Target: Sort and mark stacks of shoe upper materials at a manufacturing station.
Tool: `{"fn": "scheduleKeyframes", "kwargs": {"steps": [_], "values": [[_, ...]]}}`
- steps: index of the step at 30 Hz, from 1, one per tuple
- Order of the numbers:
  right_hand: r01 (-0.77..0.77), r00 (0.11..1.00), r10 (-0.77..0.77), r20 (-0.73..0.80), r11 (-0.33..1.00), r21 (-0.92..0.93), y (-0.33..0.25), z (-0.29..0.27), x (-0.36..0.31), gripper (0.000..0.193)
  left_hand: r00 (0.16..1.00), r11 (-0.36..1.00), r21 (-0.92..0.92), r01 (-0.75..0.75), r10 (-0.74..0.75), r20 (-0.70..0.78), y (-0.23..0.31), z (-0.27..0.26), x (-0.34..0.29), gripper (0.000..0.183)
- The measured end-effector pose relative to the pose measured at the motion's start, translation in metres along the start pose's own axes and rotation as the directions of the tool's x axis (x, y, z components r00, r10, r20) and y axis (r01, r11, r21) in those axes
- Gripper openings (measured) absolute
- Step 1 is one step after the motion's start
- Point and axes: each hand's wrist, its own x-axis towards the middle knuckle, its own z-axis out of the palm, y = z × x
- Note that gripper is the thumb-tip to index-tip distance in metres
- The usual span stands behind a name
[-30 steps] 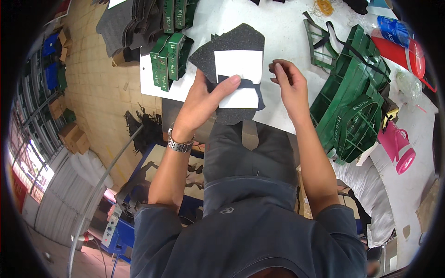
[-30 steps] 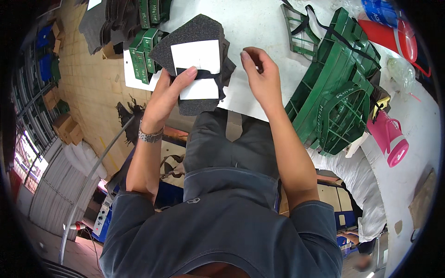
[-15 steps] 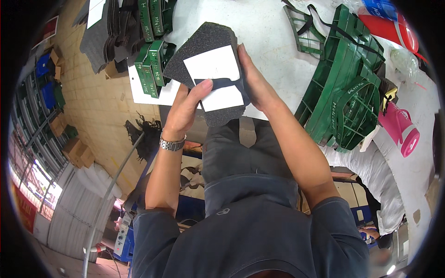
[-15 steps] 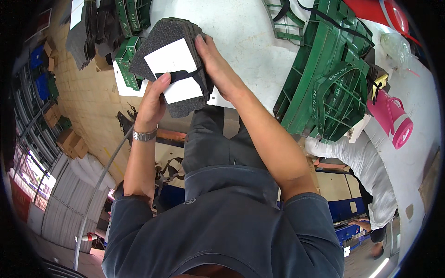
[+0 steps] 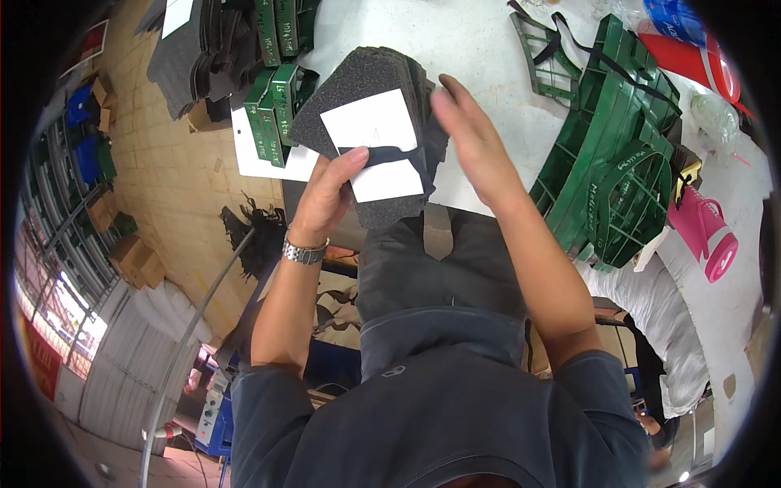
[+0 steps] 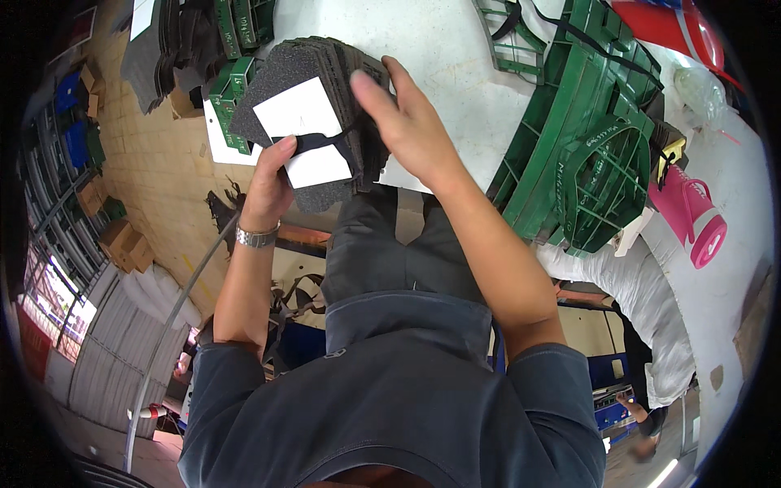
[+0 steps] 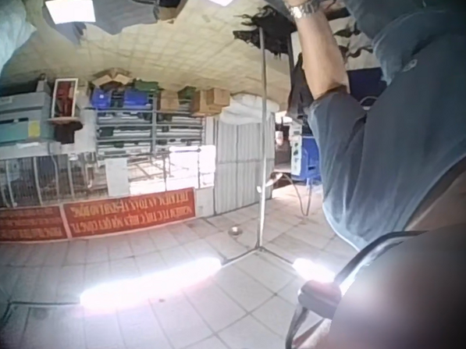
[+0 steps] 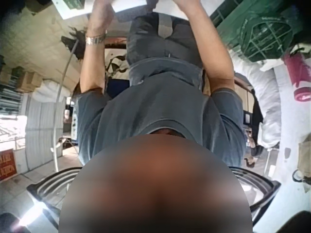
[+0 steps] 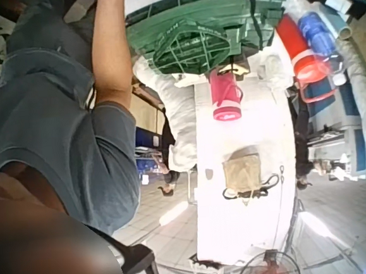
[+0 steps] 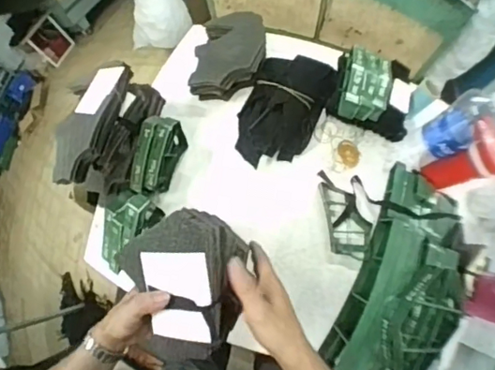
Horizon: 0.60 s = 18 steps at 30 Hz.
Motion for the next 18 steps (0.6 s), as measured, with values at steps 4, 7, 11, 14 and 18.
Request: {"fn": "scheduleKeyframes", "kwargs": {"steps": [4,7,11,14,18], "values": [[-0.061,0.99,0.016,0.138,0.943,0.328,-0.005,0.002,-0.003,0.097,0.998,0.999,-0.015,-0.048,0.047,-0.047,-0.005,0.011,0.002,0.055],[0.062,0.975,-0.092,0.201,0.987,0.15,0.0,0.008,-0.003,0.104,0.999,0.998,-0.052,-0.041,0.043,0.034,0.002,0.019,0.004,0.054],[0.022,0.951,-0.047,0.307,0.996,0.082,-0.012,0.004,-0.007,0.118,0.982,0.991,-0.063,0.117,-0.106,0.156,0.0,0.016,0.004,0.06],[-0.031,0.935,0.012,0.354,0.998,0.049,-0.009,-0.004,0.002,0.121,0.985,0.995,0.006,0.104,-0.104,0.141,-0.001,0.023,0.008,0.072],[-0.023,0.938,0.025,0.347,1.0,-0.01,-0.016,-0.005,0.005,0.117,0.994,0.994,0.087,-0.064,0.055,0.096,-0.018,0.017,0.011,0.086]]}}
